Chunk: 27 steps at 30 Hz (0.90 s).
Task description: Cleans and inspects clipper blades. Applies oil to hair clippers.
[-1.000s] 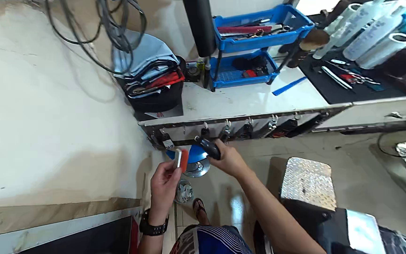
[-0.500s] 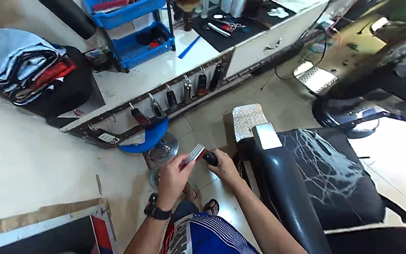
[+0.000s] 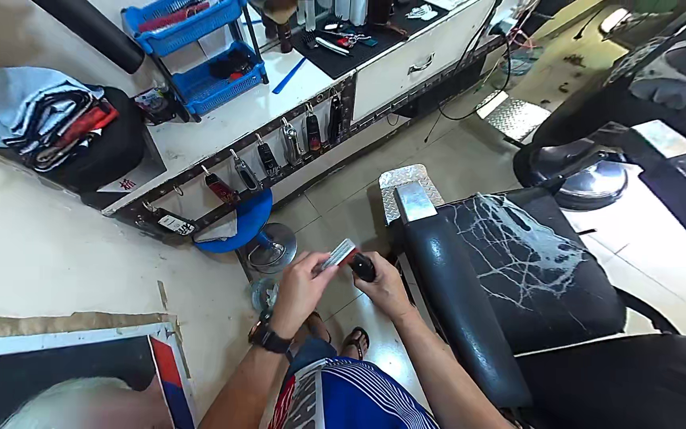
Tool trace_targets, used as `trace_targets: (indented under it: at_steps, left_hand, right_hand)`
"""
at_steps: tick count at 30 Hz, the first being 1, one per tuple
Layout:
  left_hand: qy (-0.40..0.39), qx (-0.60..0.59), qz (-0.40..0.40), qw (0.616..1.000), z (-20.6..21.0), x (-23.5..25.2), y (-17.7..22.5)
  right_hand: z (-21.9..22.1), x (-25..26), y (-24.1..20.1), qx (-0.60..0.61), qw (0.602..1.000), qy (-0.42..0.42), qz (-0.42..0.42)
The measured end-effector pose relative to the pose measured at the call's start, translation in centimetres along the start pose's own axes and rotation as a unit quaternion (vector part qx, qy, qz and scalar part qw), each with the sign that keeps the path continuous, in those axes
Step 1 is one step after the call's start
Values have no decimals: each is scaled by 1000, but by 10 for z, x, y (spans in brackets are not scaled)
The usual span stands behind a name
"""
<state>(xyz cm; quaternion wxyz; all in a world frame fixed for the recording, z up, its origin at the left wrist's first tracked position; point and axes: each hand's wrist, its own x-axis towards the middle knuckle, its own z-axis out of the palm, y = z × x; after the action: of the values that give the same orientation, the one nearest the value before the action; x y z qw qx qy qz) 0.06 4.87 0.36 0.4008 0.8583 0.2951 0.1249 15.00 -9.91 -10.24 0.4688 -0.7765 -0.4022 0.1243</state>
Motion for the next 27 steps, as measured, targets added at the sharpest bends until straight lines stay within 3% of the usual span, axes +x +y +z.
trace_targets:
  at_steps: [3, 6, 8, 13, 16, 18, 21, 23, 27]
  left_hand:
    - [-14, 18, -43, 999, -6, -16, -10]
    - [37, -33, 19, 999, -5, -12, 19]
    - [20, -33, 43, 998, -1, -8, 20]
    - [-11, 26, -37, 999, -17, -21, -10]
    - [34, -35, 16, 999, -10, -20, 15]
    - [22, -59, 32, 998, -3, -17, 13]
    - [-12, -7, -50, 999, -8, -22, -22]
    - [-21, -22, -106, 994, -9, -26, -34]
    - [17, -145, 4, 989, 2, -25, -4]
  right_hand:
    - [-7, -9, 7, -11, 1000, -8, 26]
    - [-4, -12, 2, -16, 999, -28, 7]
    - [-2, -13, -4, -2, 1000, -28, 0]
    - [-7, -13, 0, -7, 1000, -26, 16]
    - [-1, -16, -4, -4, 999, -42, 3]
    - [2, -15, -10, 34, 999, -35, 3]
    - [-5, -7, -17, 78, 995, -12, 58]
    - [-14, -7, -17, 60, 993, -43, 93]
    - [-18, -5, -26, 21, 983, -142, 111]
